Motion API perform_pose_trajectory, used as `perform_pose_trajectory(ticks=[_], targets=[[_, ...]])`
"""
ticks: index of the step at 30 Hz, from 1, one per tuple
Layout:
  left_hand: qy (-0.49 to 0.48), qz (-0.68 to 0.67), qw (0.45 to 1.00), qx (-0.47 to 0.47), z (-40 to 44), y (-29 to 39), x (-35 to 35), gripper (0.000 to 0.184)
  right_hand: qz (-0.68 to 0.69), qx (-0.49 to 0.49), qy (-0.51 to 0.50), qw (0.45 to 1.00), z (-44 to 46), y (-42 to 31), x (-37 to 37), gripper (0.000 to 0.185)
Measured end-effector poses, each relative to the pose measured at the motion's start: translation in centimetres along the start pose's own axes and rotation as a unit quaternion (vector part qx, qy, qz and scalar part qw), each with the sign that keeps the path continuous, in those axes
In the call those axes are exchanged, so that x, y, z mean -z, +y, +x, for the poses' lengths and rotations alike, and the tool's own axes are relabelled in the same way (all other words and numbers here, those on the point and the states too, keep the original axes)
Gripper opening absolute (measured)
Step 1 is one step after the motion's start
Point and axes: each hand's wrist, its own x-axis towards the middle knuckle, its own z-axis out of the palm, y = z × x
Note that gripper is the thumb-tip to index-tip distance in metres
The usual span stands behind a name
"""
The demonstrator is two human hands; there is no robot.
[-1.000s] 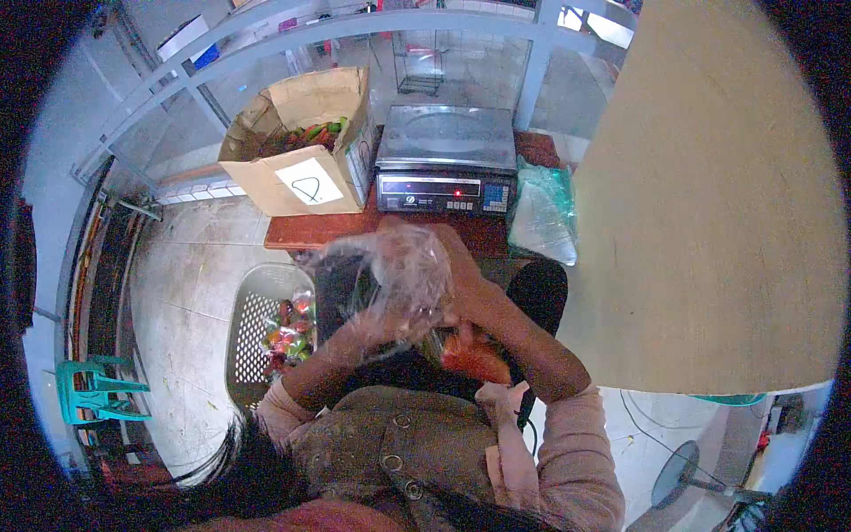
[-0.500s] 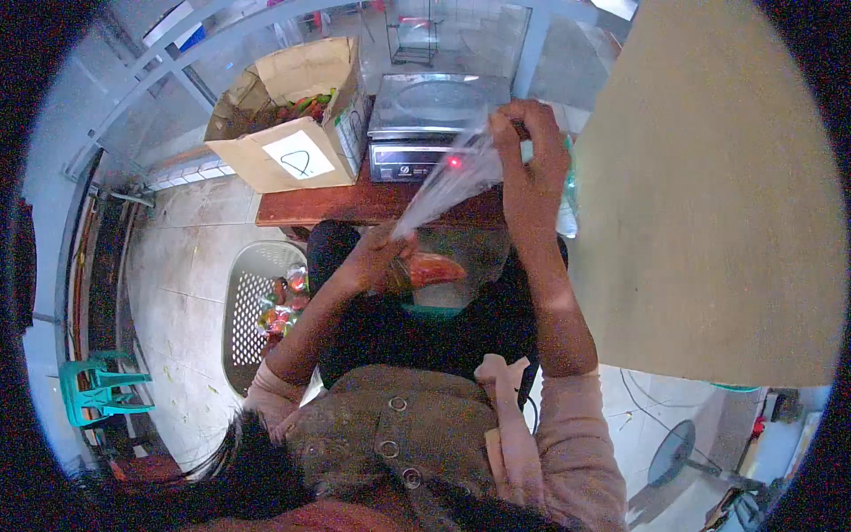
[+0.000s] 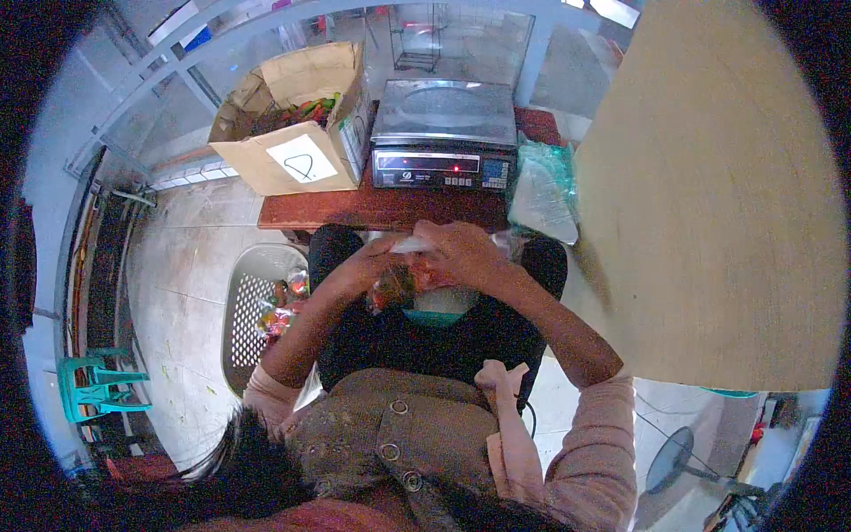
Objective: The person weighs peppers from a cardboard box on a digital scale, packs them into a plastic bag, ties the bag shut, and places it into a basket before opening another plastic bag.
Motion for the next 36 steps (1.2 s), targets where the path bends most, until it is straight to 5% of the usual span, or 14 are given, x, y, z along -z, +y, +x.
perform_pose_trajectory(ticks=[5, 8, 11, 19, 22, 26, 28, 29, 33, 35, 36], targets=[[-0.078, -0.059, 0.995, 0.025, 0.1, -0.8, 1.0, 0.021, 0.114, 0.001, -0.041, 0.993, -1.1, -2.4, 2.4, 0.02], [0.009, 0.194, 0.955, -0.224, 0.9, -0.9, 0.4, 0.019, 0.093, 0.014, 0.009, 0.995, -1.8, -3.2, 2.5, 0.021], [0.086, 0.409, 0.846, -0.331, 0.9, 0.5, -0.8, 0.022, 0.054, 0.004, 0.002, 0.999, -2.2, -3.3, 4.5, 0.02], [0.032, 0.259, 0.917, -0.301, -1.4, 4.8, 0.4, 0.017, -0.103, 0.082, -0.008, 0.991, -4.0, -5.2, 9.8, 0.017], [0.057, 0.241, 0.913, -0.325, -3.6, 9.1, -0.1, 0.015, -0.031, 0.023, 0.047, 0.998, -4.8, -6.2, 11.3, 0.012], [-0.018, 0.171, 0.927, -0.335, -5.4, 13.2, -1.1, 0.015, -0.018, 0.083, 0.196, 0.977, -4.3, -5.0, 11.6, 0.01], [0.02, 0.053, 0.952, -0.301, -5.1, 14.3, -2.2, 0.017, 0.015, 0.064, 0.243, 0.968, -3.2, -4.4, 10.4, 0.01], [0.037, -0.007, 0.958, -0.284, -4.6, 14.9, -2.9, 0.018, 0.132, -0.018, 0.154, 0.979, -3.2, -4.9, 10.2, 0.018], [0.137, -0.173, 0.935, -0.279, 0.2, 15.0, -4.0, 0.018, 0.388, 0.017, 0.353, 0.851, 1.3, -1.4, -3.4, 0.044], [0.213, -0.221, 0.909, -0.282, 3.1, 13.4, -3.9, 0.017, 0.467, -0.033, 0.358, 0.808, 2.5, -3.3, -5.6, 0.041], [0.249, -0.193, 0.901, -0.298, 4.3, 12.2, -3.3, 0.018, 0.562, -0.096, 0.284, 0.771, 2.8, -5.0, -4.8, 0.038]])
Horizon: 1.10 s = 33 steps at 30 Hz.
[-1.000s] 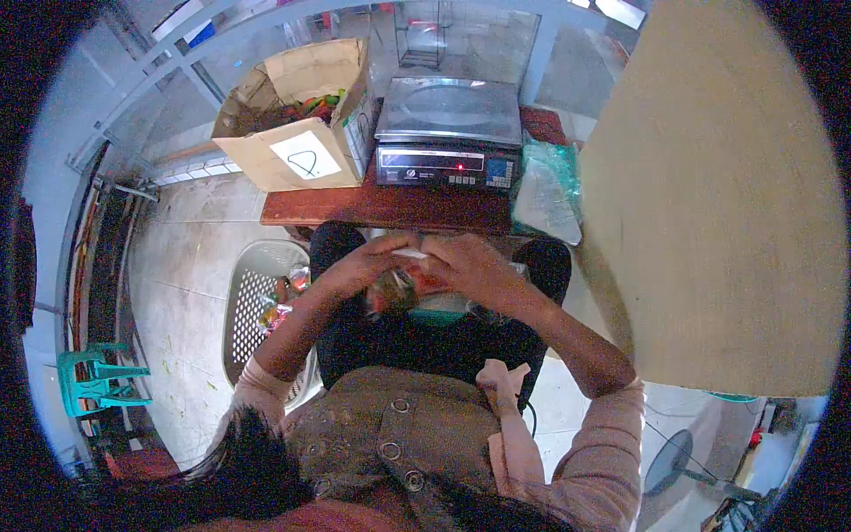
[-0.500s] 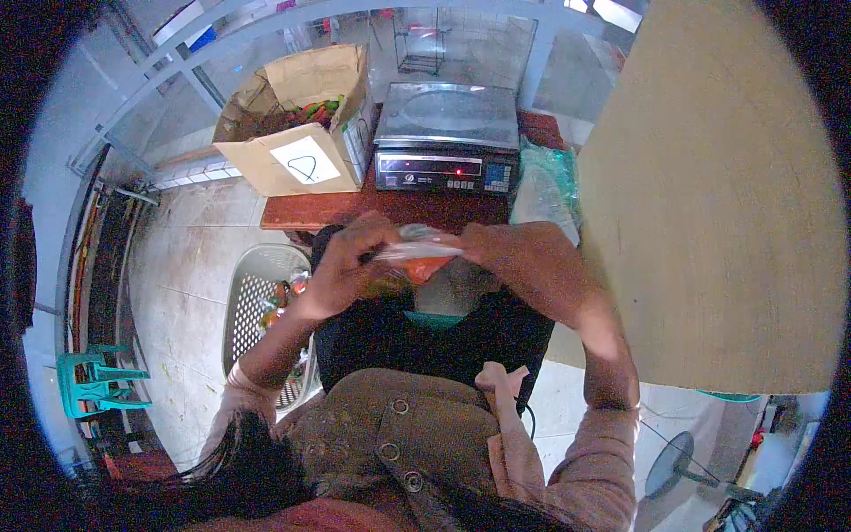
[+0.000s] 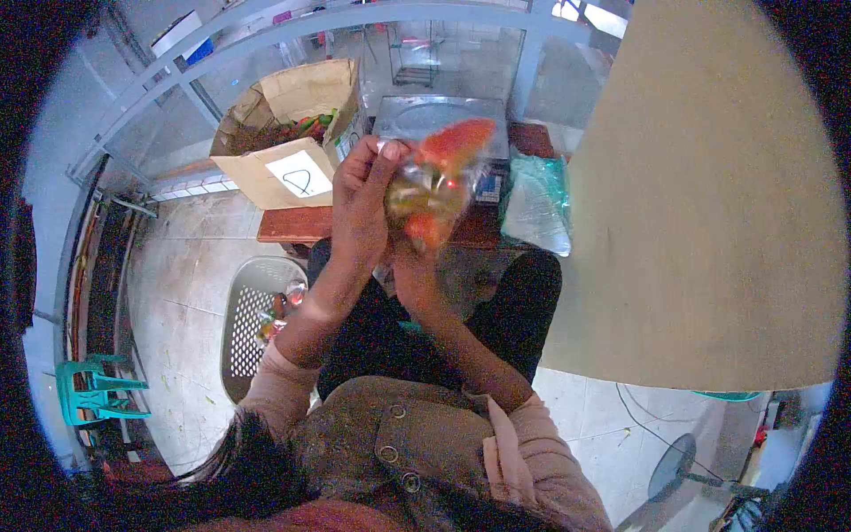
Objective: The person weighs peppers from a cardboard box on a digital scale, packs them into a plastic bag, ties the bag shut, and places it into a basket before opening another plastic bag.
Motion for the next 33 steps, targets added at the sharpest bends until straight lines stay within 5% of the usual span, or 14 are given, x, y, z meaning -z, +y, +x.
perform_pose_trajectory(ticks=[1, 4, 7, 8, 10, 16, 19, 23, 26, 29, 31, 33], targets=[[0.021, 0.032, 0.999, -0.029, 0.6, -1.5, 0.8, 0.019, 0.071, -0.12, -0.02, 0.99, -0.2, -0.5, -0.8, 0.035], [0.055, 0.151, 0.984, -0.074, 1.5, -5.3, 3.8, 0.02, 0.194, -0.134, -0.042, 0.971, 0.1, 0.3, 0.2, 0.026], [0.048, 0.361, 0.927, -0.087, 0.3, -5.1, 4.5, 0.018, 0.012, -0.193, -0.031, 0.981, -0.4, -1.9, 1.3, 0.019], [0.028, 0.372, 0.921, -0.11, -0.1, -5.3, 4.8, 0.016, -0.138, -0.059, -0.021, 0.988, -0.3, -1.8, 2.0, 0.019], [-0.009, 0.395, 0.905, -0.155, -0.9, -5.8, 5.5, 0.013, -0.415, 0.211, -0.003, 0.885, 0.0, -1.4, 3.8, 0.02], [-0.219, 0.414, 0.848, -0.249, -3.8, -1.3, 5.9, 0.015, -0.531, 0.133, -0.067, 0.834, -0.3, -9.0, 6.9, 0.02], [-0.313, 0.407, 0.824, -0.24, -5.3, 3.4, 3.7, 0.018, -0.383, 0.236, -0.14, 0.882, 0.1, -11.6, 6.6, 0.03], [-0.376, 0.404, 0.765, -0.332, -5.2, 6.3, 0.6, 0.019, -0.181, 0.169, -0.198, 0.948, 0.4, -12.0, 6.7, 0.033], [-0.397, 0.364, 0.779, -0.32, -4.2, 5.8, -0.6, 0.018, -0.142, 0.124, -0.183, 0.965, 1.2, -7.6, 8.7, 0.037], [-0.339, 0.313, 0.834, -0.303, -3.2, 5.2, -1.5, 0.015, 0.036, 0.01, -0.028, 0.999, -2.6, -8.0, 3.4, 0.04], [-0.295, 0.289, 0.857, -0.308, -2.2, 3.7, -1.7, 0.013, 0.275, -0.04, -0.175, 0.945, -2.4, -5.6, 1.7, 0.04], [-0.243, 0.286, 0.901, -0.22, -1.8, 2.4, -1.6, 0.011, 0.49, -0.084, -0.31, 0.81, -2.1, -3.3, 1.1, 0.04]])
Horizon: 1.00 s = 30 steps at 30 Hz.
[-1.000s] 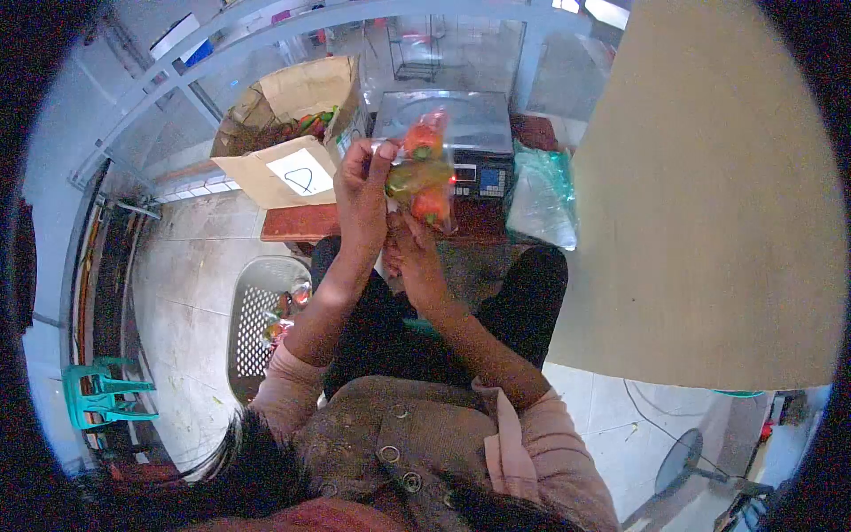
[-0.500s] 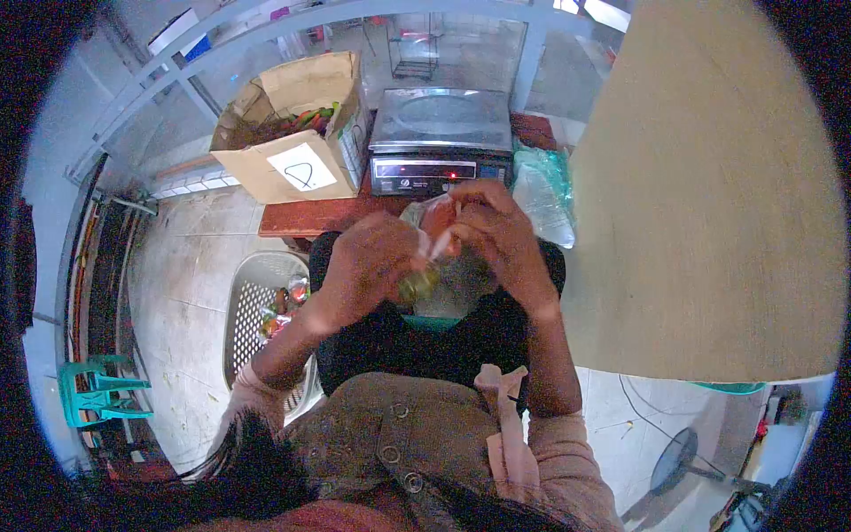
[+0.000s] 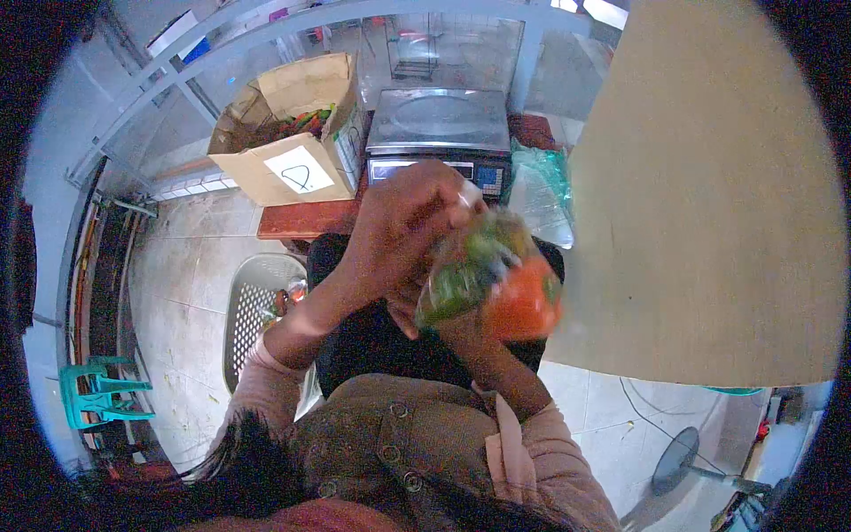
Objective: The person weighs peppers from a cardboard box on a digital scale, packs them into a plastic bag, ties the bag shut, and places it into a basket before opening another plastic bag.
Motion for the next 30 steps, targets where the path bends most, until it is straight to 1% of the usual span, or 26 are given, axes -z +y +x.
perform_pose_trajectory(ticks=[1, 3, 5, 6, 8, 9, 10, 11, 12, 14, 15, 16, 18, 19, 20, 21, 22, 23, 24, 25, 26, 28, 29, 30], targets=[[0.016, -0.012, 0.998, 0.053, -0.2, -0.7, -0.2, 0.01, 0.124, -0.023, -0.075, 0.989, -0.3, 0.5, 0.8, 0.04], [0.065, 0.047, 0.995, 0.057, -0.4, -2.4, -0.7, 0.01, 0.135, -0.004, 0.072, 0.988, -1.9, 1.2, 2.2, 0.043], [0.108, 0.13, 0.985, 0.046, -0.5, -4.0, -0.8, 0.009, 0.033, 0.025, 0.121, 0.992, -1.5, 0.9, 1.5, 0.041], [0.113, 0.143, 0.982, 0.052, -0.6, -4.8, -0.8, 0.009, -0.044, 0.02, 0.165, 0.985, -1.3, 0.6, 0.8, 0.038], [0.127, 0.167, 0.976, 0.064, -0.7, -6.1, -1.0, 0.009, -0.197, 0.01, 0.252, 0.947, -1.3, 0.2, -0.1, 0.032], [0.117, 0.18, 0.976, 0.042, -0.9, -6.3, -1.2, 0.008, -0.378, 0.011, 0.277, 0.883, -1.8, -0.2, -0.1, 0.03], [0.106, 0.193, 0.975, 0.02, -1.1, -6.4, -1.5, 0.008, -0.544, 0.011, 0.292, 0.787, -2.4, -0.9, 0.1, 0.027], [0.095, 0.206, 0.974, -0.001, -1.3, -6.4, -1.6, 0.008, -0.675, 0.027, 0.274, 0.685, -2.7, -1.9, -0.5, 0.026], [0.075, 0.195, 0.978, -0.005, -1.6, -6.2, -1.3, 0.008, -0.786, 0.045, 0.267, 0.556, -3.0, -2.9, -1.1, 0.025], [0.032, 0.172, 0.985, -0.013, -2.5, -5.6, -0.1, 0.009, -0.886, 0.04, 0.213, 0.41, -2.5, -6.4, -5.7, 0.02], [-0.015, 0.138, 0.99, -0.02, -3.1, -5.3, 0.8, 0.01, -0.887, 0.042, 0.199, 0.414, -2.6, -7.8, -6.3, 0.02], [-0.03, 0.117, 0.992, -0.038, -3.1, -3.9, 0.9, 0.011, -0.888, 0.043, 0.185, 0.418, -2.7, -9.2, -7.0, 0.021], [-0.053, 0.077, 0.993, -0.07, -2.8, 0.1, 1.4, 0.012, -0.847, 0.122, 0.161, 0.492, -2.3, -10.8, -6.8, 0.019], [-0.061, 0.051, 0.994, -0.074, -2.3, 1.8, 1.8, 0.012, -0.823, 0.148, 0.088, 0.542, -1.0, -11.1, -7.4, 0.02], [-0.068, 0.027, 0.994, -0.08, -1.7, 3.4, 2.0, 0.013, -0.752, 0.126, 0.059, 0.644, -0.7, -11.3, -6.8, 0.021], [-0.077, 0.002, 0.993, -0.087, -1.3, 4.2, 2.0, 0.013, -0.67, 0.102, 0.03, 0.735, -0.5, -11.2, -5.8, 0.023], [-0.069, -0.014, 0.993, -0.09, -1.0, 4.3, 1.8, 0.014, -0.578, 0.078, 0.001, 0.813, -0.6, -11.1, -4.9, 0.024], [-0.062, -0.031, 0.993, -0.095, -0.6, 4.2, 1.5, 0.015, -0.501, 0.075, 0.107, 0.856, -2.8, -8.5, -3.9, 0.028], [-0.055, -0.048, 0.992, -0.099, -0.2, 4.1, 1.1, 0.016, -0.405, 0.091, 0.211, 0.885, -5.0, -5.9, -2.9, 0.035], [-0.063, -0.07, 0.994, -0.062, -0.4, 3.3, 0.6, 0.015, -0.313, 0.055, 0.264, 0.911, -5.7, -4.6, -1.8, 0.034], [-0.027, -0.077, 0.996, -0.027, -0.6, 2.1, 0.3, 0.014, -0.212, 0.03, 0.322, 0.922, -6.4, -3.2, -0.6, 0.034], [0.047, -0.09, 0.994, 0.051, -0.6, 0.1, 0.0, 0.013, -0.191, -0.031, 0.231, 0.953, -4.5, -2.2, 0.1, 0.032], [0.041, -0.067, 0.988, 0.136, -0.9, 0.2, 0.9, 0.011, -0.178, -0.06, 0.187, 0.964, -3.7, -1.6, 0.4, 0.031], [0.056, -0.003, 0.992, 0.109, -1.2, -0.4, 0.9, 0.011, -0.162, -0.089, 0.143, 0.972, -3.3, -1.1, 0.6, 0.031]])
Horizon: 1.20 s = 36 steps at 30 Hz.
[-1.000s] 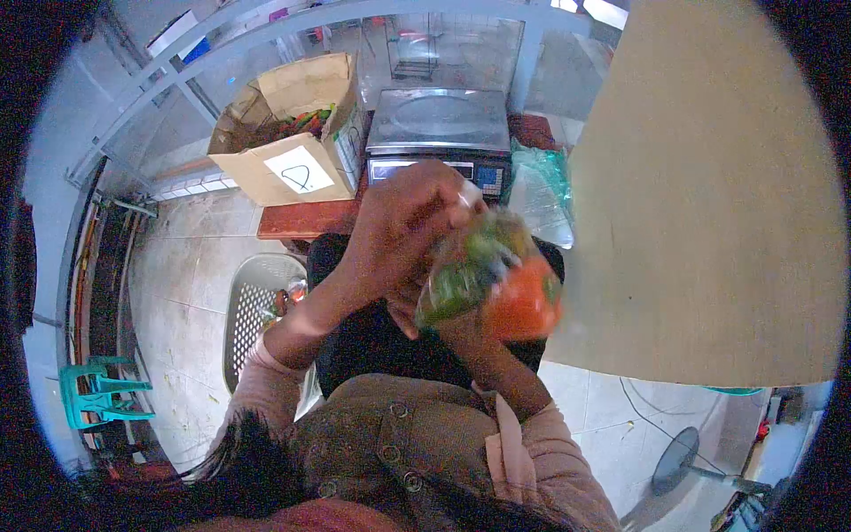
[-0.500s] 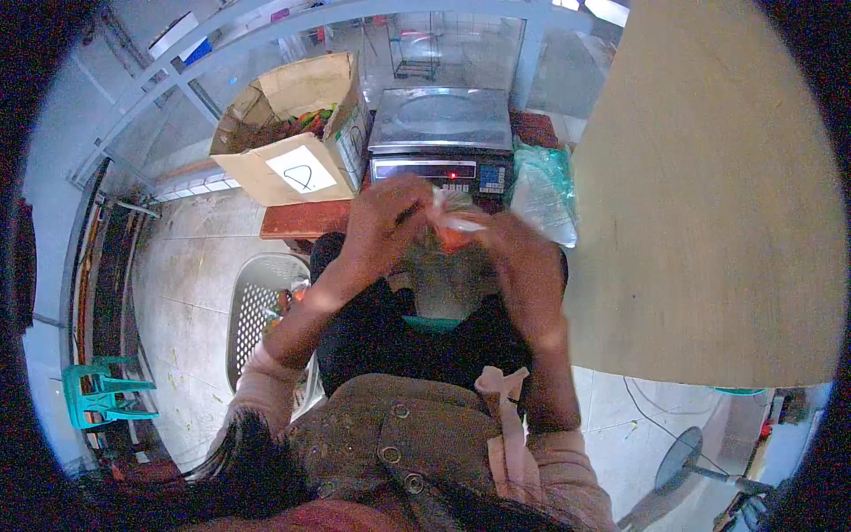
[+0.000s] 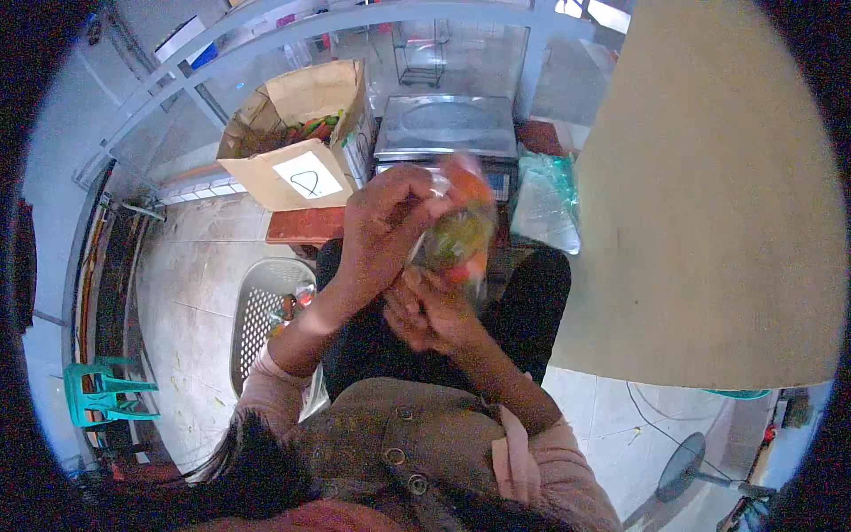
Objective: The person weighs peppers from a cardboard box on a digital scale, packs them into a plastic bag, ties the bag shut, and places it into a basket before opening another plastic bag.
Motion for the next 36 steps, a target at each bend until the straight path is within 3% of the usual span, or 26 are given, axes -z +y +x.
perform_pose_trajectory(ticks=[2, 3, 4, 6, 8, 10, 11, 13, 14, 15, 16, 18, 20, 21, 22, 23, 24, 27, 30, 31, 34, 35, 36], targets=[[0.041, 0.119, 0.99, -0.062, -0.5, -2.1, -0.3, 0.011, -0.286, 0.059, 0.043, 0.955, -0.5, -0.1, -0.9, 0.03], [0.042, 0.165, 0.98, -0.103, -0.8, -2.8, 0.1, 0.011, -0.557, 0.136, 0.124, 0.81, -1.1, -1.8, -2.5, 0.028], [0.012, 0.124, 0.988, -0.093, -1.1, -3.2, 0.4, 0.011, -0.768, 0.198, 0.194, 0.578, -1.8, -3.7, -4.2, 0.027], [-0.054, 0.034, 0.996, -0.066, -2.5, -3.4, 0.7, 0.012, -0.785, 0.087, 0.23, 0.568, -2.9, -8.4, -6.6, 0.03], [-0.102, -0.01, 0.992, -0.068, -3.2, -0.3, 0.8, 0.013, -0.799, 0.2, 0.127, 0.552, -2.1, -11.4, -7.0, 0.029], [-0.12, 0.005, 0.985, -0.122, -2.9, 2.9, 1.1, 0.014, -0.702, 0.245, 0.017, 0.669, -1.3, -12.3, -5.9, 0.028], [-0.097, -0.017, 0.985, -0.143, -2.6, 3.4, 1.0, 0.013, -0.583, 0.229, -0.035, 0.779, -0.8, -11.6, -4.1, 0.029], [-0.059, -0.033, 0.985, -0.157, -1.3, 3.3, 1.1, 0.011, -0.371, 0.14, 0.216, 0.892, -0.8, -7.3, -4.1, 0.032], [-0.042, -0.043, 0.984, -0.165, -0.8, 3.3, 1.0, 0.011, -0.225, 0.138, 0.335, 0.904, -0.8, -5.1, -4.1, 0.035], [0.001, -0.105, 0.993, -0.061, -0.9, 2.9, 0.4, 0.009, -0.017, 0.102, 0.277, 0.955, 0.1, -1.6, -0.8, 0.035], [0.021, -0.08, 0.997, -0.003, -1.0, 2.1, 0.3, 0.008, 0.193, 0.048, 0.245, 0.949, 0.9, 2.0, 2.6, 0.034], [0.064, -0.028, 0.991, 0.117, -1.1, -0.1, 0.6, 0.007, 0.191, 0.041, 0.119, 0.974, 2.4, 3.7, 2.3, 0.028], [0.1, 0.079, 0.991, 0.044, -2.0, -3.5, 0.4, 0.007, 0.076, 0.017, 0.079, 0.994, 2.6, 1.1, -1.2, 0.026], [0.118, 0.132, 0.984, 0.005, -2.5, -4.7, 0.3, 0.007, -0.103, 0.03, 0.148, 0.983, 1.9, -0.2, -1.2, 0.022], [0.098, 0.14, 0.985, -0.014, -3.1, -5.2, 0.3, 0.007, -0.276, 0.018, 0.221, 0.935, 1.2, -1.5, -1.2, 0.018], [0.077, 0.147, 0.985, -0.035, -3.8, -5.4, 0.2, 0.007, -0.473, 0.084, 0.238, 0.844, 1.0, -2.6, -1.9, 0.021], [0.059, 0.152, 0.985, -0.054, -4.5, -5.4, 0.1, 0.008, -0.647, 0.142, 0.24, 0.709, 0.7, -3.8, -2.5, 0.023], [-0.016, 0.084, 0.996, 0.002, -5.4, -3.6, -0.2, 0.011, -0.83, 0.259, 0.164, 0.465, 0.5, -6.8, -3.8, 0.024], [-0.04, 0.059, 0.997, -0.026, -5.2, -1.2, 0.2, 0.012, -0.727, 0.207, 0.17, 0.632, -0.1, -9.0, -6.0, 0.025], [-0.046, 0.062, 0.996, -0.044, -5.1, -0.5, 0.5, 0.013, -0.672, 0.226, 0.12, 0.695, 0.0, -9.2, -5.3, 0.029], [-0.05, 0.069, 0.994, -0.063, -4.5, 2.0, 1.2, 0.011, -0.568, 0.143, 0.079, 0.807, -0.5, -9.3, -3.2, 0.019], [-0.055, -0.002, 0.998, -0.04, -4.5, 2.3, 1.0, 0.011, -0.521, 0.126, 0.094, 0.839, -0.5, -8.2, -1.0, 0.022], [-0.059, -0.073, 0.995, -0.015, -4.4, 2.4, 0.6, 0.01, -0.389, 0.126, 0.097, 0.907, -0.6, -6.7, -0.4, 0.023]])
